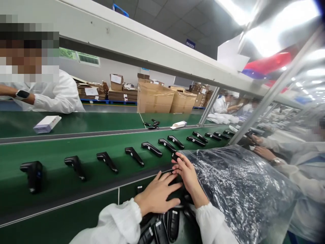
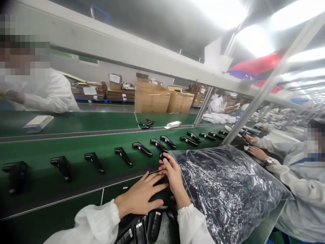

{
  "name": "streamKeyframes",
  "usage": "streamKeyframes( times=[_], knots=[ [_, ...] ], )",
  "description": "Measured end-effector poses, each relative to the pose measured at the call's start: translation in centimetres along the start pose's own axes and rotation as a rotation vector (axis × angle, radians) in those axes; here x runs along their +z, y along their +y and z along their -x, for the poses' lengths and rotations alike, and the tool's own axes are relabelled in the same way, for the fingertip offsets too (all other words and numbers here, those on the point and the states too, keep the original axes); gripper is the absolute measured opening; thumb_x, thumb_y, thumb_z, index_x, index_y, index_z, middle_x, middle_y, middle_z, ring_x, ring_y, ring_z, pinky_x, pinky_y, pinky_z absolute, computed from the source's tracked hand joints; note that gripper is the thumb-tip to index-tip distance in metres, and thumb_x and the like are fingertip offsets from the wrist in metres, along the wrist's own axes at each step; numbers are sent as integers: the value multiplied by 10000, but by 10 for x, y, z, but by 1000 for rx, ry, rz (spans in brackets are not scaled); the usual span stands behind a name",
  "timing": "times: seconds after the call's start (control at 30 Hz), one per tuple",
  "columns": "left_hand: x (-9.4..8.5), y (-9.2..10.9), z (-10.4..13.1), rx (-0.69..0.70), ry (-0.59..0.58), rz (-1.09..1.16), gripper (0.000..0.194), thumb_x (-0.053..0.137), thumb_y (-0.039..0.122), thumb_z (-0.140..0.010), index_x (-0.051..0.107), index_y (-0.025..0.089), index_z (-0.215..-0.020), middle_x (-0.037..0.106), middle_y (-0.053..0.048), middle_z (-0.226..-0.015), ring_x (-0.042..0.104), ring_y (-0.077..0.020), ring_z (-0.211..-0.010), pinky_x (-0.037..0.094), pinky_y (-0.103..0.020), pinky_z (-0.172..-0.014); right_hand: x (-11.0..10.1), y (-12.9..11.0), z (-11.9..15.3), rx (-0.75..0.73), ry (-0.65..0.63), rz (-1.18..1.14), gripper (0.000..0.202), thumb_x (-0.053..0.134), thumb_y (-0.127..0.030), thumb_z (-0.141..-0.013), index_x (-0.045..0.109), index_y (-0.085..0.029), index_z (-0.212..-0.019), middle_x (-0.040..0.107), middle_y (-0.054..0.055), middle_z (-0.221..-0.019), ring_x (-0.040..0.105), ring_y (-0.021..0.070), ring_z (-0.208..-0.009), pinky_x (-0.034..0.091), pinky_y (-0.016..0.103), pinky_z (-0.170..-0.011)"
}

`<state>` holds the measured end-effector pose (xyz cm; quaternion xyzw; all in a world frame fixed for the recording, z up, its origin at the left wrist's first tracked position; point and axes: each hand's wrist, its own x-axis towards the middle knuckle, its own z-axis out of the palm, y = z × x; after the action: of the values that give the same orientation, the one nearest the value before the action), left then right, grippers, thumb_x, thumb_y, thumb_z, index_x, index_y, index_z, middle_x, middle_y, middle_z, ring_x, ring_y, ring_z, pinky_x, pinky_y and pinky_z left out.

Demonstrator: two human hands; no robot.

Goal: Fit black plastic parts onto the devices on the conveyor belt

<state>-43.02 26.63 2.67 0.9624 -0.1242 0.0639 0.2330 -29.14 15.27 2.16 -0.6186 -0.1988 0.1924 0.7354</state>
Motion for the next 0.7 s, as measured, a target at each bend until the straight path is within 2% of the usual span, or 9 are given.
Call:
streamKeyframes(
  times=[0.07, 0.13, 0.23, 0.3, 0.4, 0.5, 0.57, 0.7],
  knots=[
    [10, 1, -8, 46, -6, -8, 413, 622, 465, -863, 591, 322, -1249, 523, -64, -1404, 385, -353, -1357, 229, -666, -1125, 3, 17, -3, -123, 71, 157, 542, 592, -568, -840, 606, -163, -1200, 689, 96, -982, 639, 160, -721, 542, 303, -667],
    [13, 0, 5, 46, 3, -2, 279, 591, 424, -892, 644, 290, -1132, 617, -46, -1253, 476, -308, -1268, 326, -571, -1119, 11, 35, 2, -209, 53, 309, 476, 517, -566, -887, 659, -168, -1108, 684, 98, -1004, 641, 173, -774, 544, 303, -692],
    [3, 1, 43, -23, -16, 27, 160, 580, 332, -901, 648, 263, -1028, 645, -29, -1169, 550, -263, -1144, 465, -428, -1010, 35, 49, 11, -210, -179, 424, 398, 479, -501, -918, 705, -199, -1044, 683, 89, -1058, 645, 192, -851, 543, 291, -694],
    [-8, 3, 66, -89, -43, 73, 125, 604, 282, -879, 628, 255, -999, 609, -29, -1267, 536, -273, -1177, 457, -421, -1010, 54, 49, 7, -181, -284, 463, 355, 534, -396, -881, 682, -237, -1161, 687, 61, -1091, 644, 185, -839, 542, 299, -721],
    [-21, 6, 81, -202, -56, 188, 151, 617, 217, -845, 588, 260, -986, 535, -17, -1376, 514, -270, -1217, 409, -428, -1051, 75, 44, -17, -111, -237, 517, 511, 543, -227, -766, 630, -258, -1268, 699, 29, -1095, 645, 179, -806, 531, 327, -784],
    [-27, 8, 81, -325, 1, 287, 157, 606, 167, -803, 550, 252, -922, 577, -15, -1244, 538, -237, -1123, 437, -387, -986, 85, 44, -47, -87, -210, 591, 419, 510, -184, -720, 719, -220, -1082, 721, 27, -1020, 661, 205, -882, 506, 349, -874],
    [-31, 7, 79, -403, 69, 352, 117, 585, 167, -792, 521, 239, -857, 593, -15, -1088, 539, -217, -1038, 439, -363, -950, 85, 45, -59, -162, -232, 690, 352, 510, -164, -721, 717, -202, -1003, 713, 39, -998, 655, 216, -946, 486, 351, -916],
    [-38, -4, 78, -556, 212, 571, 59, 563, 253, -800, 510, 232, -811, 557, 12, -859, 528, -175, -857, 439, -291, -827, 77, 48, -68, -365, -169, 1028, 283, 502, -104, -739, 655, -169, -968, 628, 99, -1057, 600, 235, -1020, 467, 363, -939]
  ],
)
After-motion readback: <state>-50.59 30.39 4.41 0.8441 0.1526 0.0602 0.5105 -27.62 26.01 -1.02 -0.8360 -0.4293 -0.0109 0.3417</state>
